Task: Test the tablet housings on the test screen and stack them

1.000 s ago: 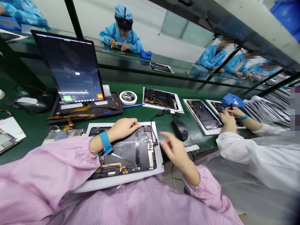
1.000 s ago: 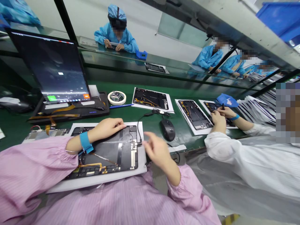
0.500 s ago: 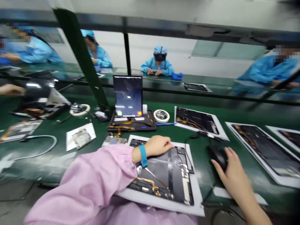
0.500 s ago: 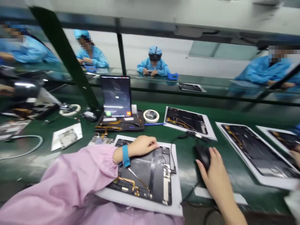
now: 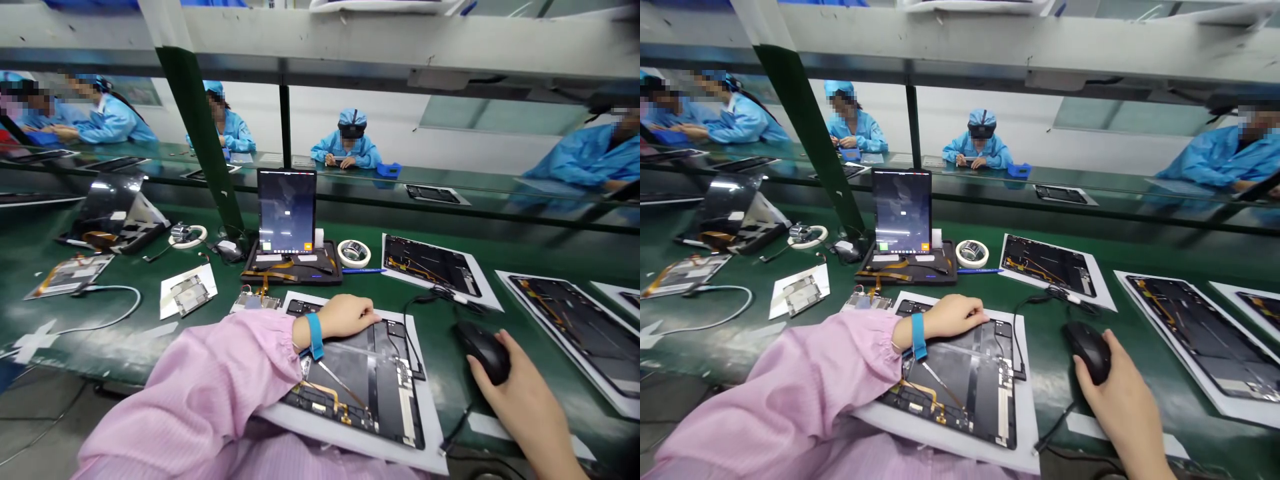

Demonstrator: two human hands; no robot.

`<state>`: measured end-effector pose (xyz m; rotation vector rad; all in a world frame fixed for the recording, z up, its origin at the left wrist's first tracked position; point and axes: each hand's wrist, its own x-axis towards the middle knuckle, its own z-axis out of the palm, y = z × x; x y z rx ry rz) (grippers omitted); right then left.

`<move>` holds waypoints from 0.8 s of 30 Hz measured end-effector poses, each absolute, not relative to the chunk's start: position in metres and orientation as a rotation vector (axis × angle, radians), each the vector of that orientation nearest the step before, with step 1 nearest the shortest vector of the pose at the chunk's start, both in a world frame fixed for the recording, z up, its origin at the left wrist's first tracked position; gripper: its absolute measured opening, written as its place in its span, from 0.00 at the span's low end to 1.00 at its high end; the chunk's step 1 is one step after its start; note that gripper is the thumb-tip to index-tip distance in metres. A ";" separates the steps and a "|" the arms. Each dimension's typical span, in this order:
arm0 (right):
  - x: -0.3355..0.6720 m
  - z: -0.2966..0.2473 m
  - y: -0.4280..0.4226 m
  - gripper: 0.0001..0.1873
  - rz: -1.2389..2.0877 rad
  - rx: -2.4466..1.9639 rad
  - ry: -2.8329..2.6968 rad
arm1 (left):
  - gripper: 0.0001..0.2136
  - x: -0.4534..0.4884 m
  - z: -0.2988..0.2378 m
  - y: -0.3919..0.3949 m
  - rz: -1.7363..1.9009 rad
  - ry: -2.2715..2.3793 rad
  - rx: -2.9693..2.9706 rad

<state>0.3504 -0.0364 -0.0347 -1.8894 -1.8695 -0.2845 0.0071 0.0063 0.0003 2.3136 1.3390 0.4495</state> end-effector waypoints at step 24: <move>0.250 0.019 -0.069 0.17 -0.015 -1.056 -2.615 | 0.16 0.005 -0.005 0.003 0.504 1.313 2.307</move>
